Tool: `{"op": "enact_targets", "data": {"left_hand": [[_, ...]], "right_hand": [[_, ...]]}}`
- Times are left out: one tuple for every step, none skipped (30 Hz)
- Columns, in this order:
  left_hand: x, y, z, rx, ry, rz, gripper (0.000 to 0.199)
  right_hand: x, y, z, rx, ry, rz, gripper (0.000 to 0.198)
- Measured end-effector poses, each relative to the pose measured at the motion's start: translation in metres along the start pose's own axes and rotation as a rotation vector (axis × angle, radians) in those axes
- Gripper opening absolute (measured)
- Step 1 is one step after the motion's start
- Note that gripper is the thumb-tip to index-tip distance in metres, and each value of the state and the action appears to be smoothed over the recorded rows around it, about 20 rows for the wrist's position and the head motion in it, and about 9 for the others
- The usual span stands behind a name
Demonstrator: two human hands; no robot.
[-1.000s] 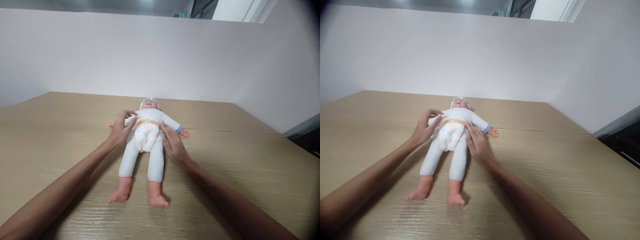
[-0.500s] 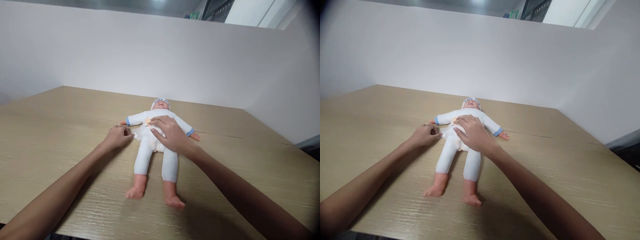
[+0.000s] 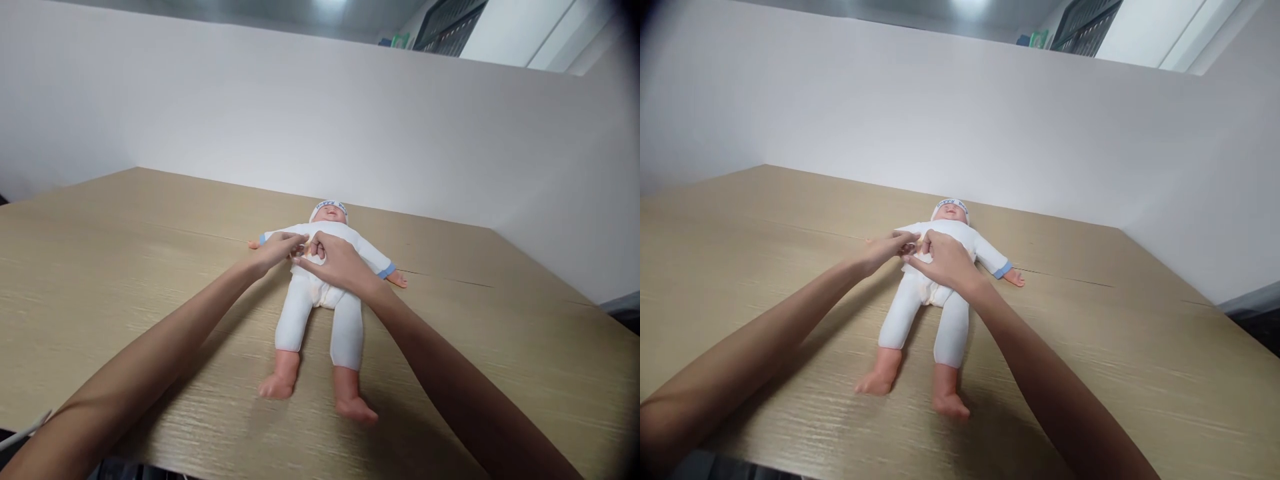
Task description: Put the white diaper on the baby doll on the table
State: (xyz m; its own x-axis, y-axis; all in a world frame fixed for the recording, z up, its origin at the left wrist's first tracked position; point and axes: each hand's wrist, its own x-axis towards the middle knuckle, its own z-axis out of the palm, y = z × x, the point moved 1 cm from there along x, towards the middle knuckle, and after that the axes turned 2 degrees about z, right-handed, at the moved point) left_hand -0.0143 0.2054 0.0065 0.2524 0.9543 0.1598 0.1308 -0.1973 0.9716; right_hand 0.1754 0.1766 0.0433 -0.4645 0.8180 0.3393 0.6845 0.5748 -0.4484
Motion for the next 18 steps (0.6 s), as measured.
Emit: {"op": "enact_targets", "data": {"left_hand": [[0.003, 0.002, 0.007, -0.019, -0.012, 0.026, 0.054], [0.005, 0.003, 0.012, -0.036, -0.019, 0.050, 0.058], [0.007, 0.003, 0.015, -0.052, -0.020, 0.071, 0.061], [0.009, 0.000, 0.016, -0.067, -0.015, 0.085, 0.062], [0.010, -0.003, 0.016, -0.082, -0.001, 0.095, 0.061], [0.011, -0.008, 0.015, -0.096, 0.021, 0.103, 0.059], [0.011, -0.014, 0.013, -0.107, 0.050, 0.108, 0.055], [0.010, -0.020, 0.011, -0.114, 0.084, 0.113, 0.051], [0.009, -0.027, 0.010, -0.115, 0.118, 0.118, 0.047], [0.008, -0.032, 0.009, -0.109, 0.145, 0.124, 0.044], [0.006, -0.038, 0.009, -0.100, 0.161, 0.130, 0.042], [0.004, -0.042, 0.009, -0.091, 0.165, 0.136, 0.042], [0.003, -0.045, 0.010, -0.086, 0.158, 0.143, 0.043], [0.002, -0.048, 0.011, -0.085, 0.143, 0.148, 0.045], [0.001, -0.049, 0.012, -0.090, 0.122, 0.150, 0.046], [0.001, -0.051, 0.013, -0.097, 0.100, 0.148, 0.047], [0.002, -0.052, 0.013, -0.107, 0.079, 0.143, 0.048], [0.003, -0.052, 0.012, -0.117, 0.061, 0.135, 0.050]], "right_hand": [[0.001, 0.001, 0.002, 0.002, 0.003, 0.006, 0.034], [0.003, 0.002, 0.003, 0.002, 0.007, 0.019, 0.033], [0.004, 0.004, 0.005, -0.002, 0.011, 0.035, 0.033], [0.005, 0.005, 0.006, -0.008, 0.013, 0.052, 0.034], [0.006, 0.007, 0.007, -0.012, 0.015, 0.065, 0.036], [0.007, 0.008, 0.008, -0.007, 0.014, 0.071, 0.037], [0.007, 0.009, 0.007, 0.007, 0.015, 0.071, 0.037], [0.007, 0.010, 0.007, 0.027, 0.022, 0.072, 0.038], [0.007, 0.012, 0.007, 0.052, 0.035, 0.078, 0.038], [0.007, 0.013, 0.006, 0.078, 0.050, 0.089, 0.038], [0.007, 0.015, 0.006, 0.100, 0.067, 0.101, 0.039], [0.007, 0.016, 0.006, 0.114, 0.087, 0.109, 0.040], [0.006, 0.017, 0.007, 0.117, 0.109, 0.109, 0.042], [0.006, 0.018, 0.007, 0.115, 0.133, 0.102, 0.043], [0.005, 0.018, 0.008, 0.108, 0.153, 0.095, 0.044], [0.005, 0.018, 0.009, 0.100, 0.170, 0.091, 0.045], [0.004, 0.018, 0.010, 0.090, 0.183, 0.092, 0.044], [0.004, 0.018, 0.010, 0.084, 0.191, 0.098, 0.043]]}}
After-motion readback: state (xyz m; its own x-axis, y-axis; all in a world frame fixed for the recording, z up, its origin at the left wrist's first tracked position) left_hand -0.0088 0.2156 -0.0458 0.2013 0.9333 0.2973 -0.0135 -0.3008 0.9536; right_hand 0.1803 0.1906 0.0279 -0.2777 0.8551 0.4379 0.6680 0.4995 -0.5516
